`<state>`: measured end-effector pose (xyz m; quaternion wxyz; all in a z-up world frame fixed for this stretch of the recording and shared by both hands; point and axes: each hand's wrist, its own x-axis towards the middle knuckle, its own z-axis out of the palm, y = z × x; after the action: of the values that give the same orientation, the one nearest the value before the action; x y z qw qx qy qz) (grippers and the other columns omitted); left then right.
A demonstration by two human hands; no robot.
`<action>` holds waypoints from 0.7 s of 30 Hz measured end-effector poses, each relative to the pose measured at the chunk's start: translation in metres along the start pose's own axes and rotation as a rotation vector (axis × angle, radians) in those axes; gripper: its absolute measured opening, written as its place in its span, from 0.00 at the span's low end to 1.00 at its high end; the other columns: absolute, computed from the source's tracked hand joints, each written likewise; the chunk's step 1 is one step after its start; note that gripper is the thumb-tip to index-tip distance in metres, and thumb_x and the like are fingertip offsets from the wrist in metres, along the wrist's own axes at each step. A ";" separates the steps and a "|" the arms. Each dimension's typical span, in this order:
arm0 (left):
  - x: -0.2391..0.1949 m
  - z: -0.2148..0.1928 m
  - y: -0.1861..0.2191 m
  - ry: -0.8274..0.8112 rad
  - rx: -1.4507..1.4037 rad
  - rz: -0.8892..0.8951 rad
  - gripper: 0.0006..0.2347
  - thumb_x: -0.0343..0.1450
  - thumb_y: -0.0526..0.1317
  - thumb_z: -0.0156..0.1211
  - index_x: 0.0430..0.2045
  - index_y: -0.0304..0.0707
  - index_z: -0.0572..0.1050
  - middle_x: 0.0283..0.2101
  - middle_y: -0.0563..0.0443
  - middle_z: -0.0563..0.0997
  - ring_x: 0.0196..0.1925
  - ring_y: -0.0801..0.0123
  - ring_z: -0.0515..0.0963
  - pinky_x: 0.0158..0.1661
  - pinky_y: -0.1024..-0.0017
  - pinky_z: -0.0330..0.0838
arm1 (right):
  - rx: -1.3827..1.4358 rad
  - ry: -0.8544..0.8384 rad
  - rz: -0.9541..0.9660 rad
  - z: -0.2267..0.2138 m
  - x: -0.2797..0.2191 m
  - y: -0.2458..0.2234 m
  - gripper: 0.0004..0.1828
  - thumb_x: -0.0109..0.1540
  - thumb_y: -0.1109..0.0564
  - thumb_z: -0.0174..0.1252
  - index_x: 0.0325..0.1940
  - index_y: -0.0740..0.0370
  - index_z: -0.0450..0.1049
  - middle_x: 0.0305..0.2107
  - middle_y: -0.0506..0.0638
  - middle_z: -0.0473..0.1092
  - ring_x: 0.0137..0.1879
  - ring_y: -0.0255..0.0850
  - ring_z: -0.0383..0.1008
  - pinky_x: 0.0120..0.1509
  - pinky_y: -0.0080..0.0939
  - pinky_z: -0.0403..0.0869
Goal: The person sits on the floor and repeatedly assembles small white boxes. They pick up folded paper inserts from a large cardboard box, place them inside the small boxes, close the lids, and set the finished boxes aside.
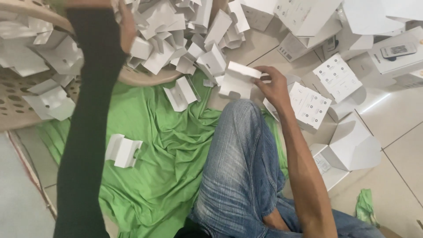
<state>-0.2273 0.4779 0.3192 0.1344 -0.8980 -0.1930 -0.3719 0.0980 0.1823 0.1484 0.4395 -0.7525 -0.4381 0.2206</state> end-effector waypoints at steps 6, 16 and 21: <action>0.005 0.019 0.161 -0.132 -0.760 -0.055 0.22 0.75 0.34 0.61 0.67 0.38 0.67 0.67 0.40 0.72 0.71 0.50 0.72 0.70 0.54 0.64 | 0.539 0.221 -0.033 -0.053 -0.050 -0.064 0.22 0.64 0.60 0.64 0.62 0.68 0.73 0.51 0.53 0.73 0.49 0.39 0.77 0.50 0.39 0.80; 0.019 0.047 0.340 -0.721 -1.651 -0.210 0.21 0.74 0.40 0.63 0.63 0.41 0.72 0.52 0.51 0.76 0.40 0.74 0.80 0.40 0.72 0.77 | 0.259 0.320 0.217 -0.145 -0.225 -0.042 0.26 0.62 0.59 0.65 0.64 0.64 0.72 0.48 0.52 0.75 0.46 0.38 0.80 0.46 0.39 0.81; -0.008 0.090 0.448 -0.760 -1.592 0.198 0.19 0.68 0.40 0.70 0.54 0.39 0.77 0.48 0.47 0.77 0.38 0.68 0.76 0.37 0.70 0.75 | 0.042 0.395 0.294 -0.178 -0.314 -0.012 0.22 0.63 0.60 0.65 0.62 0.57 0.76 0.52 0.51 0.75 0.50 0.40 0.77 0.52 0.40 0.82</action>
<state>0.0229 0.1125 0.2074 -0.5714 -0.8007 0.1700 -0.0592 0.0570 -0.1665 0.2334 0.4952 -0.8275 -0.2247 0.1397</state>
